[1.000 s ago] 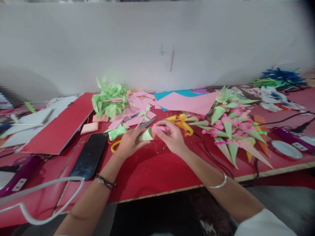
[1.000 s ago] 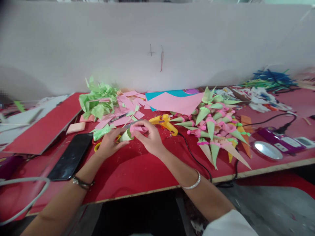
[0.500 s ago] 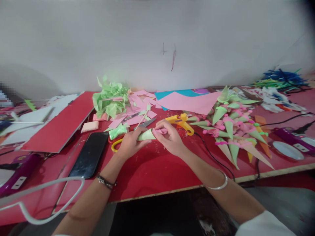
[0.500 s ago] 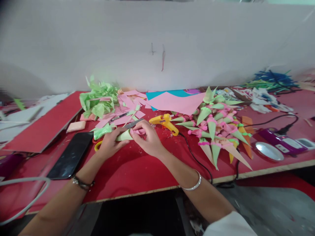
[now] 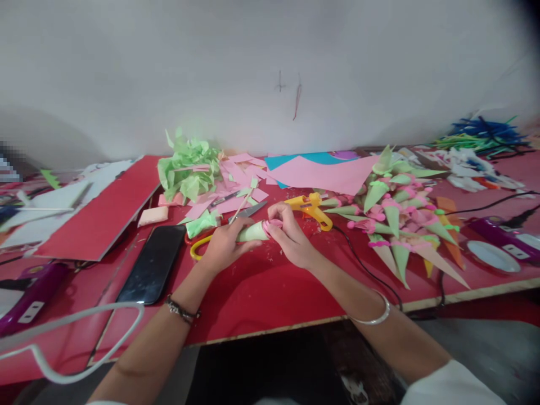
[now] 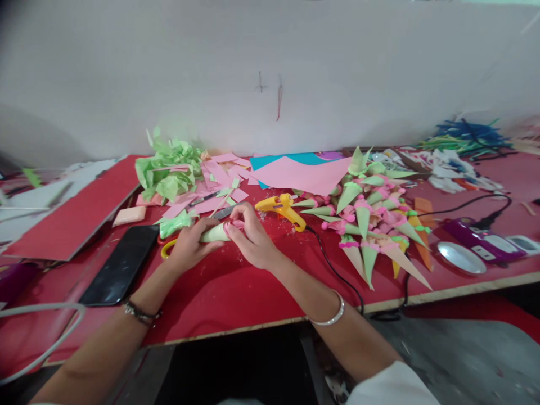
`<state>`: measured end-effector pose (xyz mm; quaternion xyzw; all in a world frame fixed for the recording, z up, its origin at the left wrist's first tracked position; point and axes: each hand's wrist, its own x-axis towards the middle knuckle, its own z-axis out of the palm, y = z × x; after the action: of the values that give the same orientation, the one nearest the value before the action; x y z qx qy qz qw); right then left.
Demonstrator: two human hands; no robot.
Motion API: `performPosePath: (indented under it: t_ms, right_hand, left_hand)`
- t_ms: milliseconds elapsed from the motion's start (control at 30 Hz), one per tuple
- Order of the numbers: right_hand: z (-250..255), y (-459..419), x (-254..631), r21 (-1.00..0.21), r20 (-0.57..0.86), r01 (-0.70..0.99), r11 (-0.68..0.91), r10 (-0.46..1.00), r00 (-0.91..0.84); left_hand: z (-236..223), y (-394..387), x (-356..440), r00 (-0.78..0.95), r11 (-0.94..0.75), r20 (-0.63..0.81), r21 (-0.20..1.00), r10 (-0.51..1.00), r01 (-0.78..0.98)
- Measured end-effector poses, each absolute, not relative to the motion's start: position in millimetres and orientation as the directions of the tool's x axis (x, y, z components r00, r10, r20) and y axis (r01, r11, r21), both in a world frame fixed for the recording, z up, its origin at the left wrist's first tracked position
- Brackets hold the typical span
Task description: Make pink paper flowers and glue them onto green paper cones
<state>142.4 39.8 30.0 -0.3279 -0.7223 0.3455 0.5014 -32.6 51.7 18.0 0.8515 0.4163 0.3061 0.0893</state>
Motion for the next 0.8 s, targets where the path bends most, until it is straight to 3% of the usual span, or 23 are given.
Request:
performPosePath:
  t_ms: [400,800]
  right_hand:
    - [25.5,40.2,144.4,-0.782,0.551,0.095,0.616,0.755,-0.356]
    - [22.8,41.0,143.9,-0.784,0.541,0.078,0.615,0.74,-0.4]
  left_hand:
    - [19.8,49.8,-31.3,0.432,-0.59,0.41,0.453,0.804,0.669]
    - [11.6,57.1,-28.8,0.519,-0.587,0.282,0.487,0.807,0.647]
